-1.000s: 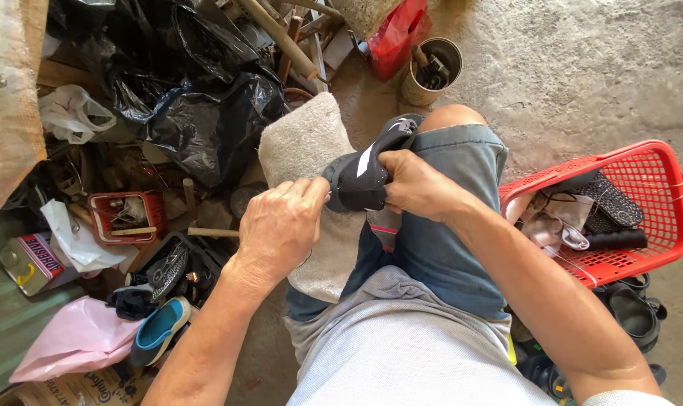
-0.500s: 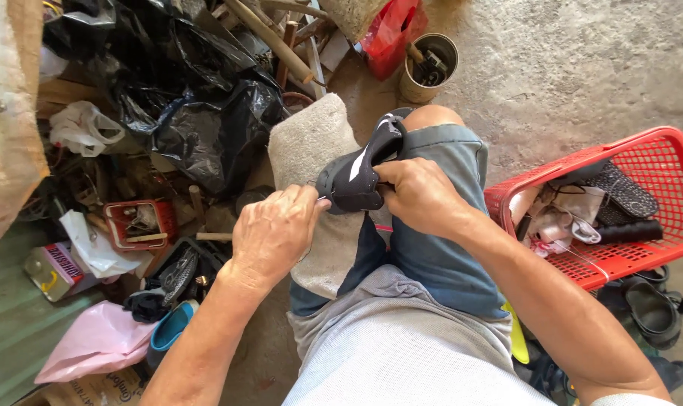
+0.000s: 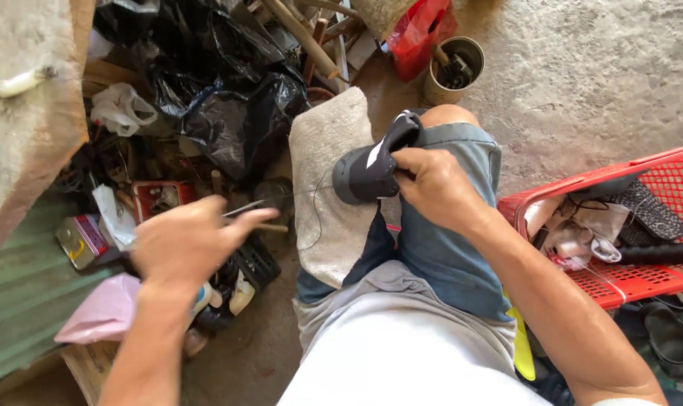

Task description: The person sits on the floor and sews a black shoe using a needle and thread. They repeatedly push the needle through the shoe's upper and pull the thread to secure the stitches. The shoe is held on a cushioned surface on their lap.

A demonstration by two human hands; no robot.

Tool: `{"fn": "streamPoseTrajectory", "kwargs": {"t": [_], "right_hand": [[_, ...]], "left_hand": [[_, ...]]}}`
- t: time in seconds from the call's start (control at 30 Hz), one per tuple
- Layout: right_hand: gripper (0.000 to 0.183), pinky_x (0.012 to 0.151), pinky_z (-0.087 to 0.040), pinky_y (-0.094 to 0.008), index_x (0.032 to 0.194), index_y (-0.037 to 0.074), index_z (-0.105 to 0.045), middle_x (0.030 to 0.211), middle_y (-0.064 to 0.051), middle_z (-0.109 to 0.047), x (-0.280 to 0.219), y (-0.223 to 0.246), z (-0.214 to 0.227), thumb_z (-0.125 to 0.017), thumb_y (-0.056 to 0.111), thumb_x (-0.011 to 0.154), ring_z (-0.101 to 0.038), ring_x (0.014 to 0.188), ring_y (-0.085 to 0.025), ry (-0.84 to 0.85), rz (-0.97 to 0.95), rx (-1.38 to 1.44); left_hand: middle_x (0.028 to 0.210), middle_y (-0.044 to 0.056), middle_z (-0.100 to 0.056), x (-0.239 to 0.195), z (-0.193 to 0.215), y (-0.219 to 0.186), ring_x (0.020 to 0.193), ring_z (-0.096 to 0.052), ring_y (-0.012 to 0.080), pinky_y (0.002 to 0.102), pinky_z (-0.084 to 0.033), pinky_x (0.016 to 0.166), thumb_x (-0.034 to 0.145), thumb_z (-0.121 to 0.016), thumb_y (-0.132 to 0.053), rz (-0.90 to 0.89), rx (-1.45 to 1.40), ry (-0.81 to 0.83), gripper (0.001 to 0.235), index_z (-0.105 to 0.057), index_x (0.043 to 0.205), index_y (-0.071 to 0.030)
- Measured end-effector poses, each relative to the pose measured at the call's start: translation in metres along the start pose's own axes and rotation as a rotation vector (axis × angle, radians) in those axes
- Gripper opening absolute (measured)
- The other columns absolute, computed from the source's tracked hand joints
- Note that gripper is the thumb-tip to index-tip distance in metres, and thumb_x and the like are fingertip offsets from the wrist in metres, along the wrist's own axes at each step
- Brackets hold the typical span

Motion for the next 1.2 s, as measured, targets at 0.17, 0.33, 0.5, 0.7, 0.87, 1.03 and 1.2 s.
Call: {"fn": "streamPoseTrajectory", "kwargs": {"t": [0.17, 0.33, 0.5, 0.7, 0.87, 1.03, 1.2], "right_hand": [[0.033, 0.066, -0.056, -0.043, 0.115, 0.011, -0.072, 0.088, -0.007, -0.069, -0.021, 0.05, 0.026, -0.065, 0.006, 0.083, -0.071, 0.084, -0.03, -0.18, 0.364, -0.514], [0.026, 0.063, -0.051, -0.042, 0.119, 0.019, -0.068, 0.076, -0.003, -0.065, -0.035, -0.001, 0.105, -0.061, 0.011, 0.096, -0.065, 0.064, -0.025, -0.403, 0.179, -0.878], [0.035, 0.08, -0.048, -0.06, 0.137, 0.021, -0.06, 0.103, -0.012, -0.072, -0.046, -0.035, 0.123, -0.054, 0.022, 0.103, -0.067, 0.1, -0.039, -0.258, -0.175, -0.699], [0.037, 0.107, -0.046, -0.047, 0.132, 0.004, -0.069, 0.125, -0.016, -0.069, -0.061, 0.042, 0.089, -0.075, 0.015, 0.097, -0.061, 0.122, -0.039, -0.441, 0.434, -0.496], [0.068, 0.116, -0.039, -0.046, 0.136, 0.011, -0.066, 0.138, -0.01, -0.065, -0.051, 0.08, 0.048, -0.082, 0.052, 0.084, -0.055, 0.135, -0.034, -0.31, 0.608, -0.464], [0.085, 0.116, -0.037, -0.05, 0.142, 0.005, -0.061, 0.141, -0.016, -0.062, -0.04, 0.08, 0.028, -0.085, 0.056, 0.078, -0.053, 0.137, -0.038, -0.31, 0.618, -0.443], [0.092, 0.115, -0.039, -0.053, 0.147, 0.0, -0.053, 0.135, -0.021, -0.062, -0.038, 0.074, 0.026, -0.089, 0.047, 0.077, -0.055, 0.133, -0.041, -0.349, 0.586, -0.353]], "left_hand": [[0.061, 0.015, -0.072, -0.002, -0.018, -0.018, 0.062, -0.074, 0.0354, 0.042, -0.054, 0.056, 0.082, -0.061, -0.084, -0.03, -0.165, -0.101, 0.071, -0.077, 0.075, -0.015], [0.051, -0.001, -0.053, 0.028, -0.051, -0.069, 0.052, -0.055, 0.0184, 0.034, -0.044, 0.054, 0.078, -0.07, -0.078, -0.09, -0.562, -0.024, 0.068, -0.046, 0.058, -0.018], [0.062, -0.007, -0.031, 0.037, -0.081, -0.083, 0.06, -0.029, 0.0072, 0.029, -0.028, 0.055, 0.089, -0.083, -0.038, -0.009, -1.216, 0.294, 0.058, -0.035, 0.063, -0.017], [0.055, -0.002, -0.062, 0.036, -0.08, -0.061, 0.055, -0.051, 0.0046, 0.022, -0.046, 0.053, 0.091, -0.081, -0.023, -0.017, -1.275, 0.028, 0.014, -0.078, 0.079, -0.015], [0.079, 0.005, -0.071, 0.057, -0.027, -0.079, 0.064, -0.062, 0.0163, 0.03, -0.054, 0.065, 0.1, -0.068, -0.01, -0.267, -1.144, -0.251, 0.018, -0.079, 0.113, -0.017], [0.089, 0.011, -0.071, 0.102, -0.028, -0.105, 0.075, -0.066, 0.0208, 0.037, -0.056, 0.071, 0.098, -0.068, -0.021, -0.315, -1.21, -0.018, 0.022, -0.077, 0.116, -0.013], [0.079, 0.007, -0.066, 0.115, -0.023, -0.125, 0.075, -0.058, 0.0172, 0.036, -0.052, 0.069, 0.094, -0.075, -0.027, -0.363, -1.236, 0.171, 0.019, -0.082, 0.104, -0.012]]}}
Point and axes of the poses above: each hand's wrist, its own x-axis towards the middle knuckle, its own z-axis out of the back of the hand, y = z × x, the point moved 8 cm from there along x, towards the middle knuckle
